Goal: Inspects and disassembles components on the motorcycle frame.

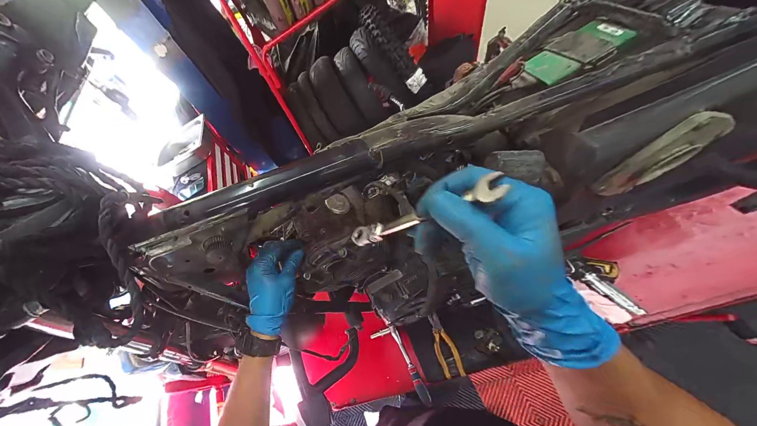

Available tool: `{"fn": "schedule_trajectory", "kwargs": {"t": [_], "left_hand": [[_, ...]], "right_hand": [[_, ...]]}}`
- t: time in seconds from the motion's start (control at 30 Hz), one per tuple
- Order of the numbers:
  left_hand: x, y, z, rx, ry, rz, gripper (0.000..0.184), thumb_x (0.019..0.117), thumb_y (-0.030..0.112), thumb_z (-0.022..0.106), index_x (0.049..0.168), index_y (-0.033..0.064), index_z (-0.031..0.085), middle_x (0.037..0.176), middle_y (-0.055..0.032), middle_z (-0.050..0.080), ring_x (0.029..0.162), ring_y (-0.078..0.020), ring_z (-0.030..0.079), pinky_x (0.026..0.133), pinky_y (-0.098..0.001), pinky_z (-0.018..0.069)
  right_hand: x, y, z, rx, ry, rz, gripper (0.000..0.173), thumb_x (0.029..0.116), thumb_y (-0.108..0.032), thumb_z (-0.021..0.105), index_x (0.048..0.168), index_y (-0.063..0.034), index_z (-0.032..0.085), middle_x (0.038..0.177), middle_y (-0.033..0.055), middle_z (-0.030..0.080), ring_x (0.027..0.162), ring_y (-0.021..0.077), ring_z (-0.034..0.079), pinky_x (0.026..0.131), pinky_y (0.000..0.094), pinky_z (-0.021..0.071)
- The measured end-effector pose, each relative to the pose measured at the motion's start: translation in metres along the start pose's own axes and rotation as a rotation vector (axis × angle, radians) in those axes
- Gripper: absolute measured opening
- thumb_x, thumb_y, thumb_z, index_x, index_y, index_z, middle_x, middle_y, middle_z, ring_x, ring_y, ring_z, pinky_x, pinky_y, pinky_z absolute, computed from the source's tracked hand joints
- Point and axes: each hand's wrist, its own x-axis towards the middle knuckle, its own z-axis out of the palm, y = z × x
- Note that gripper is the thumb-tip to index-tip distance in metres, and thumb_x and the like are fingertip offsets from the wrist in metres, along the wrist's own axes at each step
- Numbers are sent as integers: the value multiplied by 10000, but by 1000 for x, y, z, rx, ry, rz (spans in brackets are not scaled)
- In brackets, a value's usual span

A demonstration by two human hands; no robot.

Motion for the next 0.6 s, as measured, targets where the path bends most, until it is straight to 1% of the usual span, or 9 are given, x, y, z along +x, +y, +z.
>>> {"fn": "schedule_trajectory", "kwargs": {"t": [0.07, 0.13, 0.2, 0.23, 0.3, 0.37, 0.4, 0.5, 0.6], "left_hand": [[2, 5, -1, 141, 7, 36, 202, 948, 213, 692, 1050, 67, 788, 1105, -110, 756, 1092, -208, 707, 1024, -417, 538], [2, 11, 0, 245, 4, 35, 214, 954, 219, 676, 1040, 52, 779, 1098, -143, 754, 1085, -281, 712, 1000, -493, 541], [1, 19, 1, 324, -13, 11, 238, 971, 214, 644, 1060, 29, 764, 1119, -177, 742, 1102, -334, 701, 996, -532, 531], [-1, 24, 2, 353, -21, -4, 244, 977, 208, 631, 1068, 19, 757, 1128, -189, 736, 1115, -350, 694, 1007, -534, 524], [-1, 32, 3, 403, -43, -37, 257, 989, 205, 611, 1086, 7, 741, 1146, -205, 725, 1147, -365, 678, 1035, -527, 508], [2, 42, 2, 454, -103, -107, 275, 1005, 218, 587, 1114, -2, 712, 1166, -209, 710, 1172, -367, 661, 1049, -525, 495], [4, 48, 1, 472, -139, -149, 286, 1014, 223, 578, 1137, -6, 698, 1186, -212, 701, 1190, -369, 649, 1058, -533, 485], [9, 61, -2, 513, -212, -260, 327, 1038, 254, 542, 1197, 0, 672, 1236, -216, 679, 1230, -367, 625, 1075, -541, 465], [12, 66, -3, 522, -230, -367, 436, 1063, 387, 489, 1154, 3, 675, 1172, -218, 696, 1176, -379, 650, 1018, -579, 484]], "right_hand": [[-18, -1, -15, -16, -11, 30, 144, 1029, -120, 533, 982, -81, 664, 781, -46, 696, 641, 88, 678, 604, 278, 619], [-30, -1, -24, -10, -25, 50, 147, 1027, -122, 536, 969, -95, 668, 775, -56, 693, 631, 76, 668, 592, 259, 605], [-36, 0, -23, 6, -33, 62, 157, 1026, -109, 525, 960, -99, 667, 774, -63, 686, 628, 69, 662, 588, 247, 601], [-35, 1, -21, 23, -40, 63, 161, 1028, -104, 519, 962, -95, 666, 781, -61, 688, 631, 70, 665, 590, 250, 604], [-28, 6, -12, 86, -77, 59, 166, 1035, -103, 506, 992, -74, 664, 812, -39, 707, 670, 95, 693, 638, 289, 630], [-19, 18, -3, 149, -132, 48, 172, 1040, -95, 496, 1030, -38, 659, 853, 4, 725, 742, 139, 718, 722, 349, 640], [-16, 25, 2, 161, -151, 34, 173, 1042, -85, 494, 1042, -26, 657, 867, 16, 730, 771, 146, 723, 756, 358, 637], [-12, 47, 13, 174, -163, -2, 158, 1042, -67, 499, 1047, -28, 652, 897, 14, 734, 821, 136, 725, 813, 341, 627], [-15, 62, 19, 189, -140, -11, 161, 1038, -53, 496, 1061, -11, 650, 914, 26, 738, 842, 149, 731, 829, 353, 629]]}}
